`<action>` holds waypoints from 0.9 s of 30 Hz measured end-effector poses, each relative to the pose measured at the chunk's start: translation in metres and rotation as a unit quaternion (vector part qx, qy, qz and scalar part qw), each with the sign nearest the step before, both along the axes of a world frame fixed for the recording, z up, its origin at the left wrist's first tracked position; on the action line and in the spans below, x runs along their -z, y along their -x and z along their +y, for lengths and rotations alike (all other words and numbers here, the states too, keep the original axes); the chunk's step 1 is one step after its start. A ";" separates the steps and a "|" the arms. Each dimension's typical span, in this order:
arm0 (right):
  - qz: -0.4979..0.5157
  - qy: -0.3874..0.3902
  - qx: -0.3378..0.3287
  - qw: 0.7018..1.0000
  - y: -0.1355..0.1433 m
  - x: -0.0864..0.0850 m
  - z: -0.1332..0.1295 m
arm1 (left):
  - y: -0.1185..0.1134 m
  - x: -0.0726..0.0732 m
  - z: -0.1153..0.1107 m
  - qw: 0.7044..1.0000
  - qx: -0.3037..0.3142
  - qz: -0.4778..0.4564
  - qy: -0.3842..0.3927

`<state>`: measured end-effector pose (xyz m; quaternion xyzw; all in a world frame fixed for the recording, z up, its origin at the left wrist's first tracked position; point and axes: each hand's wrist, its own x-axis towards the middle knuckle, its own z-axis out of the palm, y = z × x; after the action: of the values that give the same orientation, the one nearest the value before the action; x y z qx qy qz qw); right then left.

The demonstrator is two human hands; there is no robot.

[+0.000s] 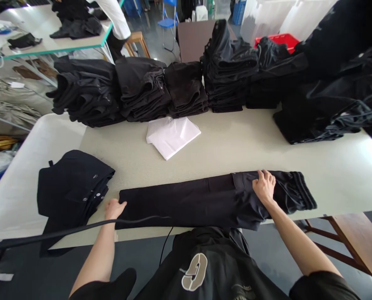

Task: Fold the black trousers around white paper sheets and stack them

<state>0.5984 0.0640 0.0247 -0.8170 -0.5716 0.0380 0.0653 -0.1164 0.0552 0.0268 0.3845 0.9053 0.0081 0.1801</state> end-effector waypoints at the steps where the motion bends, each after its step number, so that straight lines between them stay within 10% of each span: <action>1: 0.020 -0.004 -0.050 0.999 0.013 -0.005 0.008 | -0.009 -0.003 0.017 0.999 0.014 0.039 -0.014; 9: 0.101 0.230 -0.216 0.944 0.147 -0.001 0.069 | -0.114 -0.015 0.191 0.947 0.251 -0.009 -0.198; 16: 0.129 0.353 -0.208 0.903 0.171 0.015 0.096 | -0.223 0.003 0.287 0.838 0.502 0.025 -0.213; 22: 0.161 0.363 -0.189 0.898 0.168 0.021 0.100 | -0.246 0.021 0.353 0.830 0.514 0.032 -0.215; 27: 0.173 0.352 -0.181 0.902 0.167 0.024 0.098 | -0.243 -0.005 0.375 0.860 0.426 -0.007 -0.281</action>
<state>0.4316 0.1625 0.0003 -0.6497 -0.6387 0.3887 -0.1369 0.1263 0.4300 0.0316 0.7671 0.6111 0.1870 0.0567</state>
